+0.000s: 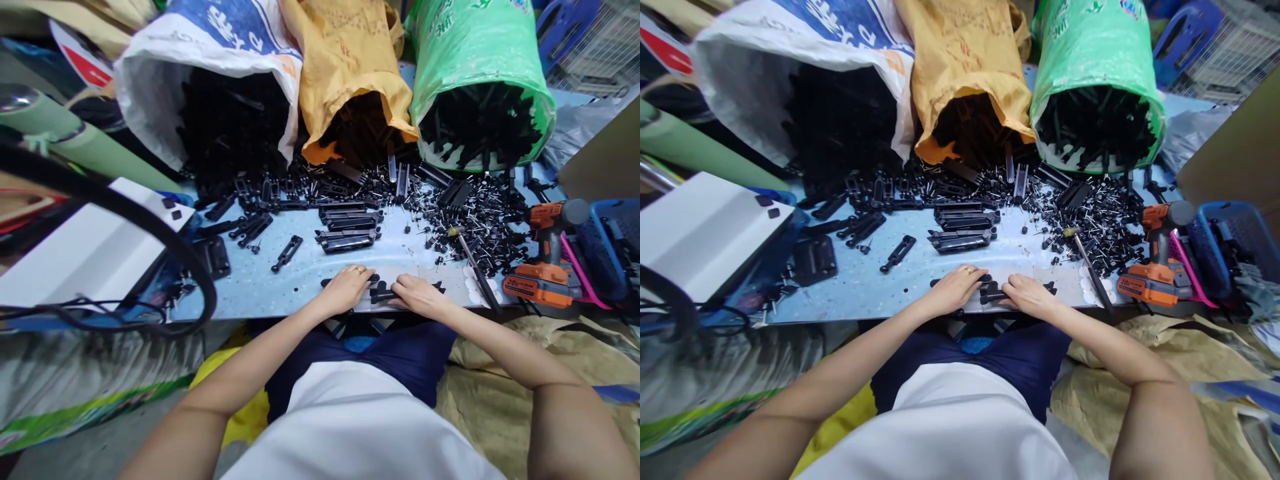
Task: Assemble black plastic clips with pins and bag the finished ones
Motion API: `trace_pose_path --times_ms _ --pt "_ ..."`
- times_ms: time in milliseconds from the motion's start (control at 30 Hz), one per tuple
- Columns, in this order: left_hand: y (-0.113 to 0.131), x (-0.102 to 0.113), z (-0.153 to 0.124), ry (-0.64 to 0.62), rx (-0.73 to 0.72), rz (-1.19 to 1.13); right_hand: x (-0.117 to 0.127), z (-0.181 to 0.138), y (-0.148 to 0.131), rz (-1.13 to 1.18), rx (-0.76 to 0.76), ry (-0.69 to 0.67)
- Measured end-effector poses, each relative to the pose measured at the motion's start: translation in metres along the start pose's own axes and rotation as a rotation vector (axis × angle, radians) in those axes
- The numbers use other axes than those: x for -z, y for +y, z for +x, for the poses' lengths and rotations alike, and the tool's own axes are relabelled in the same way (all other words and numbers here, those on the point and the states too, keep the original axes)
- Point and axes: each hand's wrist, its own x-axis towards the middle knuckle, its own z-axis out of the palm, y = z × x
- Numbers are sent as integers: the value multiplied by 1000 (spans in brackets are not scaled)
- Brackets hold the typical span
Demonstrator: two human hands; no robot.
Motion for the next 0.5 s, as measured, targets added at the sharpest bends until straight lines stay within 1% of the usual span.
trace_pose_path --times_ms 100,300,400,500 --pt "4 2 2 -29 10 -2 2 0 -2 -19 -44 -57" --pt "7 5 3 -16 31 -3 6 3 -12 -32 -97 -77" --pt "6 4 1 8 14 -15 8 3 -17 -67 -131 -19" --pt "2 2 -3 81 19 -37 12 3 -22 -120 -122 54"
